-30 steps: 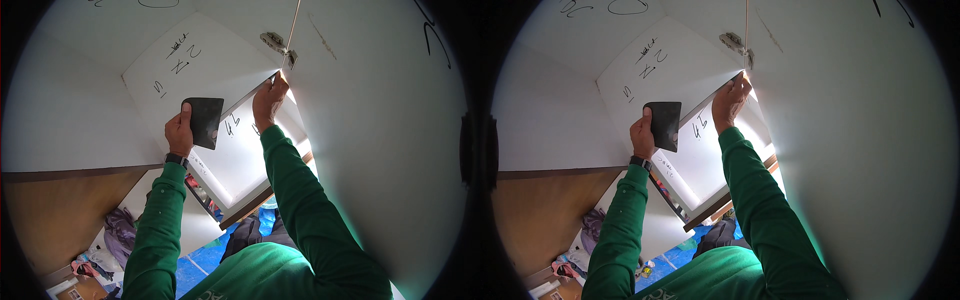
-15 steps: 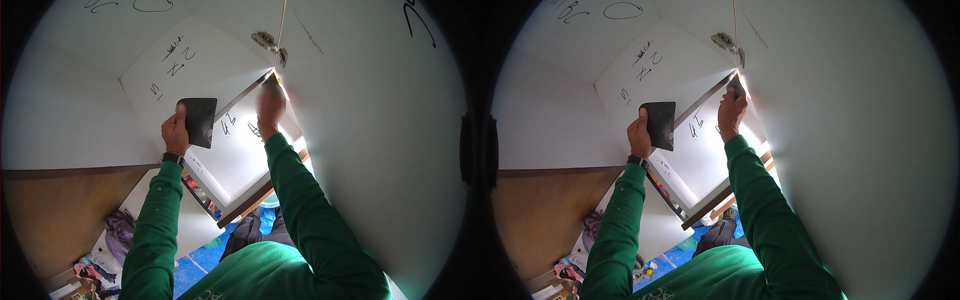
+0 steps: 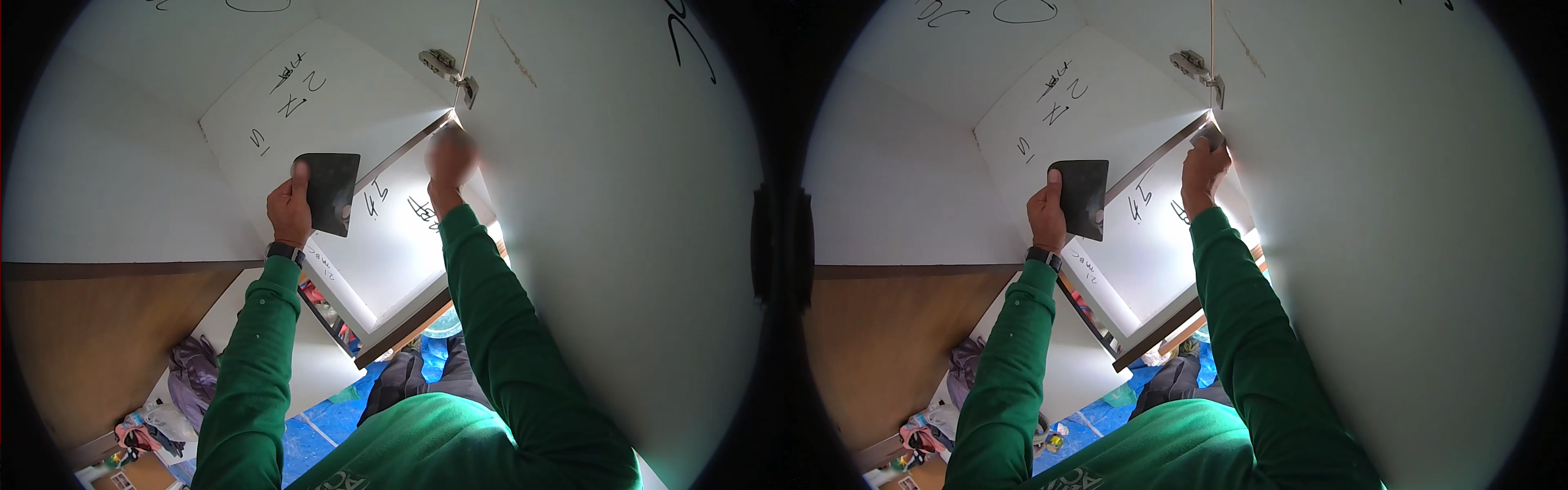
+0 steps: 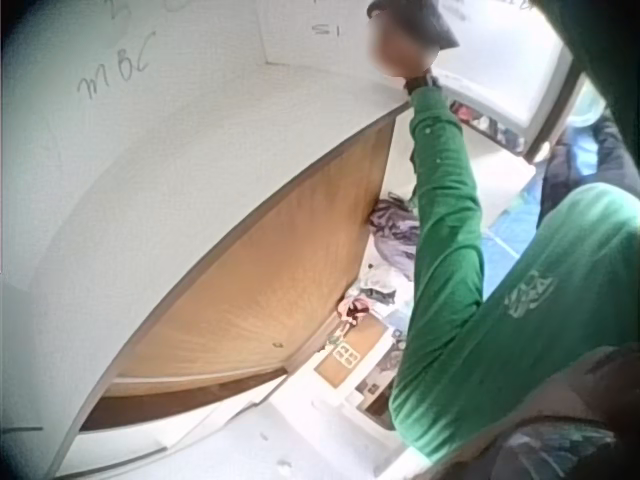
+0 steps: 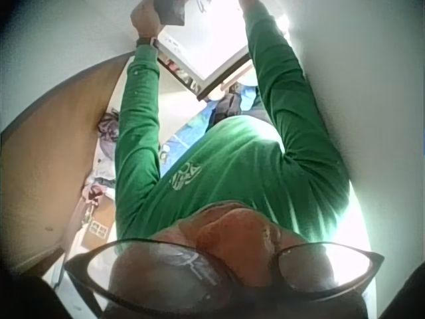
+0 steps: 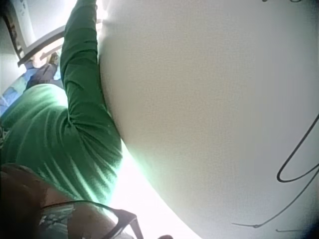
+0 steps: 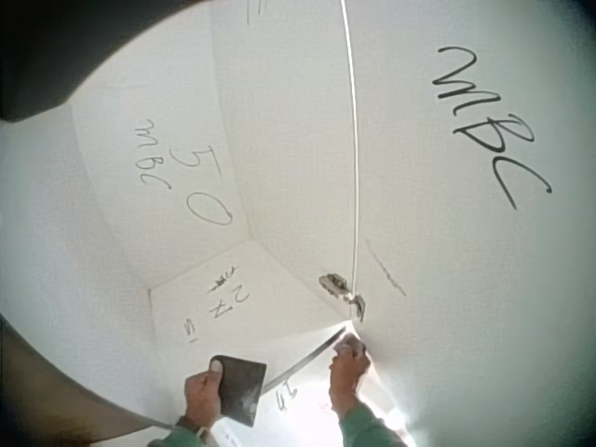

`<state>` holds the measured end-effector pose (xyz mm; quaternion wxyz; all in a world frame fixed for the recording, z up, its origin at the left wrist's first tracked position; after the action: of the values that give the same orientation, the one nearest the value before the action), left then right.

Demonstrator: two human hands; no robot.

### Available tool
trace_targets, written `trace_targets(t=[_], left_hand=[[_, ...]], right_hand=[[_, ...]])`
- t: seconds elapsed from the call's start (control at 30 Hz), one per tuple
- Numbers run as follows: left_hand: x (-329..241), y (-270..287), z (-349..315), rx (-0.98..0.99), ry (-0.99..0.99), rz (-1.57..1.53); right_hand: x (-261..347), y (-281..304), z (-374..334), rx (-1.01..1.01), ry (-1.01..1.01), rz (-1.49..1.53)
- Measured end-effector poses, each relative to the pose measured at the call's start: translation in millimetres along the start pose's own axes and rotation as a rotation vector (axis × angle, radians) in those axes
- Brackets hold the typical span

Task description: The person applies a white substance from a container onto a metal scraper and uses it to fill gaps and sand edges of a white wooden cabinet and its surrounding frame.

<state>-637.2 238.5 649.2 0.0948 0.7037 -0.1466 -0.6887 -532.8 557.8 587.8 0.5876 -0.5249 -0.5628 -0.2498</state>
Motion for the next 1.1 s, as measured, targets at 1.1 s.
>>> trace_targets(t=[1.1], left_hand=[[13, -14, 6, 0.063, 0.052, -0.129]], right_hand=[[24, 49, -53, 0.292, 0.122, -0.021]])
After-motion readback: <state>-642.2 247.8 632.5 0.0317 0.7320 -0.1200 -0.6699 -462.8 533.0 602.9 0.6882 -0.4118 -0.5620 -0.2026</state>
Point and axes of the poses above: each hand's wrist, its own z-axis towards the middle knuckle, its own y-axis out of the back of the hand, x = y × z, the point moved 9 cm from there along z, towards the middle knuckle, and after that the axes turned 8 degrees about y, right-handed, at the moved point
